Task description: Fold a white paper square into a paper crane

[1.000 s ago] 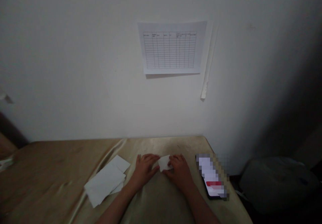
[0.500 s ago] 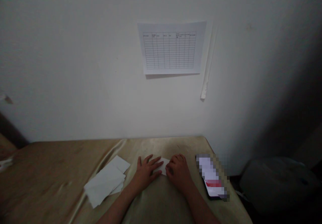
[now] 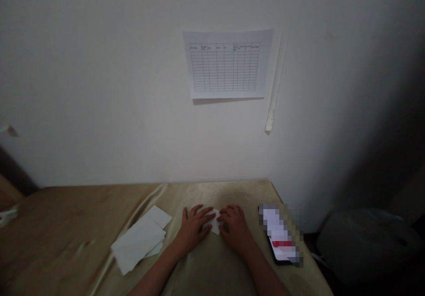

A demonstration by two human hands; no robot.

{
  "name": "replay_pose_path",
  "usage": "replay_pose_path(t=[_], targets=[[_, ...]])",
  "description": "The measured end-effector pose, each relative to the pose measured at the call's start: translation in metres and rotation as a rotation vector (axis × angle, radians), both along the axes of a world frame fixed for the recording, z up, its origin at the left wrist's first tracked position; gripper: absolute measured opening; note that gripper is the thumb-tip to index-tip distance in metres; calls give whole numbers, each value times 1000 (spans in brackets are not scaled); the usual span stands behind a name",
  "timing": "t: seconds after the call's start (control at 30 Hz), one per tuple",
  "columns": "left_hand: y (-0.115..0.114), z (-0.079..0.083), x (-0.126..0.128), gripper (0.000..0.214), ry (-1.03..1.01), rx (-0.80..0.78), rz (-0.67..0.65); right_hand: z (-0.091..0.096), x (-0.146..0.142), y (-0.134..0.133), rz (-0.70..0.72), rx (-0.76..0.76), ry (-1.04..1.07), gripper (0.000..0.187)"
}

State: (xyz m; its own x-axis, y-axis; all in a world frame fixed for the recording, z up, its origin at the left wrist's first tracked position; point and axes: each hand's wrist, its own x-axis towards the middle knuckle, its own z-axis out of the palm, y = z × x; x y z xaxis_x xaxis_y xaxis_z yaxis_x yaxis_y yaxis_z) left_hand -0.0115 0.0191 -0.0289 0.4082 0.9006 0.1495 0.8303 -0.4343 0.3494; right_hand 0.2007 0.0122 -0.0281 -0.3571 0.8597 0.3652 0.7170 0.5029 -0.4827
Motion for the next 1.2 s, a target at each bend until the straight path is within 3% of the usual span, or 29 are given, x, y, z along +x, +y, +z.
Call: replay_pose_path(t=[0.2, 0.5, 0.9, 1.2], targets=[[3, -1, 0, 44, -19, -13, 28, -1, 2, 1, 12, -8, 6, 27], [2, 7, 2, 38, -34, -5, 29, -3, 0, 0, -30, -1, -83, 42], [0, 8, 1, 34, -53, -24, 37, 1, 1, -1, -17, -16, -50, 30], [-11, 17, 4, 35, -13, -74, 41, -3, 3, 1, -26, -42, -34, 38]])
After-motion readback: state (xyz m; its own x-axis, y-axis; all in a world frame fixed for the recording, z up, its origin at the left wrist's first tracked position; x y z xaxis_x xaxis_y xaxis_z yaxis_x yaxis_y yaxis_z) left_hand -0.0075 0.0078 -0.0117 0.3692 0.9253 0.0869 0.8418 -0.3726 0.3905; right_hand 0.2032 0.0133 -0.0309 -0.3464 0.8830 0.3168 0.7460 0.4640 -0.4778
